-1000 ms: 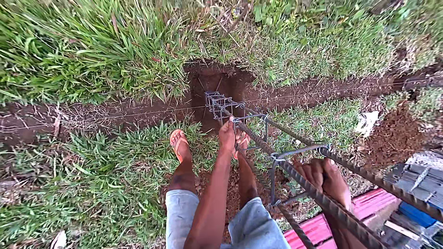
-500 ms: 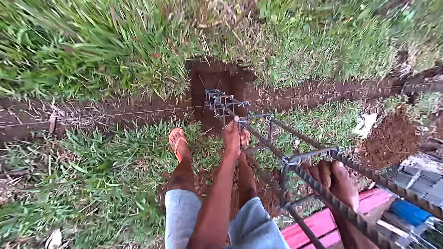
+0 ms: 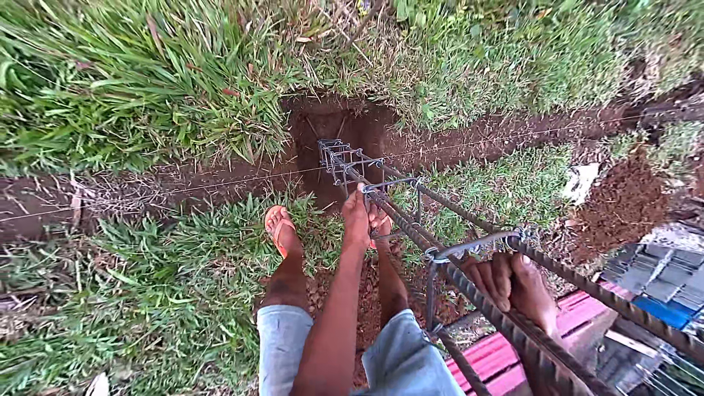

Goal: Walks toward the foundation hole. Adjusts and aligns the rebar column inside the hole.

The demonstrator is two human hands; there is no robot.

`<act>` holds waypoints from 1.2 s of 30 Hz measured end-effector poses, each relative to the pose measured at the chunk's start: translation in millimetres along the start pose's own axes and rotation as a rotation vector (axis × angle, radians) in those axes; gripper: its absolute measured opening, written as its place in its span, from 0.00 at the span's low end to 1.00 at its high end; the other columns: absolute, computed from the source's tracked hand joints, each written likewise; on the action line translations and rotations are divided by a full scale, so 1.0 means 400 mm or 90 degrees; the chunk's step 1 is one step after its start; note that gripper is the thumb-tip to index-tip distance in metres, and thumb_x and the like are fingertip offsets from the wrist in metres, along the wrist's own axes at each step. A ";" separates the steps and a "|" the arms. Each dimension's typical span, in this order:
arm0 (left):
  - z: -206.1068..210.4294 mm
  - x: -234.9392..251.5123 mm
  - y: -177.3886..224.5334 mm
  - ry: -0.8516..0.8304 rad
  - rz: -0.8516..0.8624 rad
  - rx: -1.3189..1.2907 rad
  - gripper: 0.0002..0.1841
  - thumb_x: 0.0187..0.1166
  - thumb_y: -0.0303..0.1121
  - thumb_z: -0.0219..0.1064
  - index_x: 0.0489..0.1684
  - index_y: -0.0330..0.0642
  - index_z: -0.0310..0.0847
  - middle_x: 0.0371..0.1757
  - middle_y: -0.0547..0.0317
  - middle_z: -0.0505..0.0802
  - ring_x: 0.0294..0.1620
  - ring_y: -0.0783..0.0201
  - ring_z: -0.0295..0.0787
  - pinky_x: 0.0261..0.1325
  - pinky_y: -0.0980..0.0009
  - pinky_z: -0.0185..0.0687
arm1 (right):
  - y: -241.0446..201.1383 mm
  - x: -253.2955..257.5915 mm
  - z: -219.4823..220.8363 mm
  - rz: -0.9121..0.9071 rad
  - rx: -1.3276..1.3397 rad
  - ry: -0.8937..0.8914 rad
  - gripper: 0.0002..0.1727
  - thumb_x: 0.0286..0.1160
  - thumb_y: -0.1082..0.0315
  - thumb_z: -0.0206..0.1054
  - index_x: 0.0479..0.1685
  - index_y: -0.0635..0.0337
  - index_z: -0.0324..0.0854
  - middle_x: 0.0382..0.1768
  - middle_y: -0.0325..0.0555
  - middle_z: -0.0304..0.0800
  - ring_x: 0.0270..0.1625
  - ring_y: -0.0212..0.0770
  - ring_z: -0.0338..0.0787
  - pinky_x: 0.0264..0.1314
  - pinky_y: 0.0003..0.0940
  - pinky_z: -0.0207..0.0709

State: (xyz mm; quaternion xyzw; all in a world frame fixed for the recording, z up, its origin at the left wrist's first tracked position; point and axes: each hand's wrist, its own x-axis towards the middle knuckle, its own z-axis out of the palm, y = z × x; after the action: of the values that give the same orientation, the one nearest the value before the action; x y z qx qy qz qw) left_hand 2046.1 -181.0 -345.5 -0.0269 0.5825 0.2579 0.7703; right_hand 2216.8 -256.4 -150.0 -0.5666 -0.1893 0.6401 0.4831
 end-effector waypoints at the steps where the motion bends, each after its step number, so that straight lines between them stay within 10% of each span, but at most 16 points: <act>1: -0.002 0.001 0.005 0.000 -0.004 -0.002 0.21 0.95 0.47 0.47 0.48 0.43 0.83 0.13 0.67 0.74 0.06 0.77 0.63 0.10 0.83 0.63 | 0.003 -0.001 0.007 -0.002 0.008 0.007 0.29 0.90 0.43 0.50 0.20 0.47 0.80 0.10 0.26 0.76 0.18 0.23 0.80 0.40 0.20 0.79; 21: -0.011 0.006 -0.010 -0.057 -0.003 -0.026 0.21 0.92 0.52 0.51 0.46 0.45 0.81 0.13 0.69 0.69 0.07 0.75 0.62 0.10 0.80 0.63 | -0.007 -0.014 0.038 0.003 0.009 0.092 0.31 0.90 0.42 0.50 0.15 0.47 0.78 0.08 0.29 0.74 0.14 0.28 0.80 0.35 0.26 0.83; 26: -0.051 -0.002 0.001 0.025 0.123 0.138 0.21 0.93 0.47 0.55 0.53 0.35 0.83 0.31 0.54 0.88 0.26 0.62 0.86 0.39 0.61 0.91 | -0.003 -0.009 0.025 0.014 -0.105 0.085 0.33 0.95 0.47 0.34 0.19 0.46 0.76 0.14 0.30 0.78 0.24 0.31 0.84 0.46 0.32 0.84; 29: -0.115 -0.062 0.026 0.058 0.171 0.249 0.26 0.94 0.47 0.49 0.69 0.33 0.79 0.45 0.42 0.92 0.43 0.55 0.91 0.56 0.54 0.88 | -0.041 -0.007 0.007 0.026 -0.320 0.066 0.30 0.96 0.51 0.34 0.32 0.48 0.81 0.27 0.30 0.88 0.35 0.29 0.88 0.48 0.30 0.84; 36: -0.424 -0.377 -0.068 0.228 0.223 0.137 0.25 0.93 0.49 0.51 0.75 0.39 0.77 0.53 0.44 0.91 0.49 0.54 0.92 0.58 0.53 0.89 | -0.178 0.037 -0.102 0.103 -0.667 -0.205 0.32 0.93 0.43 0.44 0.49 0.57 0.89 0.42 0.39 0.92 0.43 0.34 0.88 0.51 0.39 0.84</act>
State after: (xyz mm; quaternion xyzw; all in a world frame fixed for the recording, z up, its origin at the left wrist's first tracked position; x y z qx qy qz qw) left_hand 1879.6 -317.7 -269.3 0.1110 0.7295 0.3146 0.5971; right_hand 2284.1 -223.6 -113.5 -0.6386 -0.5098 0.5743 0.0510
